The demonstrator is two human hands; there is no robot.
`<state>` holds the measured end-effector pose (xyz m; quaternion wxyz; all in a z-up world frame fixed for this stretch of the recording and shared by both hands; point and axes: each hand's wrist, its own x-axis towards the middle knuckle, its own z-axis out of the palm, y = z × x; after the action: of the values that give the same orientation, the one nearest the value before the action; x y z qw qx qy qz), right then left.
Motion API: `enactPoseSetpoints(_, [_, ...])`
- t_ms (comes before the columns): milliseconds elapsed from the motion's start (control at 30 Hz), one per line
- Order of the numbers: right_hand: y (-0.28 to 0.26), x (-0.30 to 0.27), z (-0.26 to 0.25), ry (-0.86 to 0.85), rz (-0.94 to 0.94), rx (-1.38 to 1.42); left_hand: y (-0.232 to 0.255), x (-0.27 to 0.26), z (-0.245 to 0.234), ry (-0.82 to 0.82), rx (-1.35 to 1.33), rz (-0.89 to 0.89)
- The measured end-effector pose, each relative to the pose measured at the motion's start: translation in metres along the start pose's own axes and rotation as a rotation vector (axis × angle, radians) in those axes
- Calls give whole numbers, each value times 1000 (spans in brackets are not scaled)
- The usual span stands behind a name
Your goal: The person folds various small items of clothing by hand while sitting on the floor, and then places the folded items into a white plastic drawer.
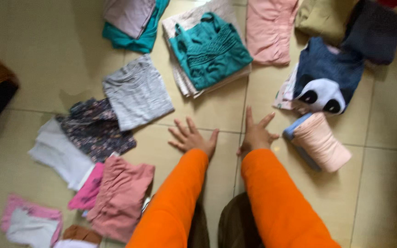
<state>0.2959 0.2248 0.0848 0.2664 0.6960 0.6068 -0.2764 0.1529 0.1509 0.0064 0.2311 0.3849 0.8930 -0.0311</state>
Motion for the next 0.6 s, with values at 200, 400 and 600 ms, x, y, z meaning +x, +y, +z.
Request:
enactPoseSetpoints(200, [-2, -5, -8, -58, -10, -71, 5, -3, 6, 44, 73, -54])
enactPoseSetpoints(400, [3, 5, -5, -65, 19, 15, 6, 0, 13, 121, 80, -27])
enactPoseSetpoints(600, [1, 14, 5, -48, 39, -2, -1, -1, 16, 176, 62, 50])
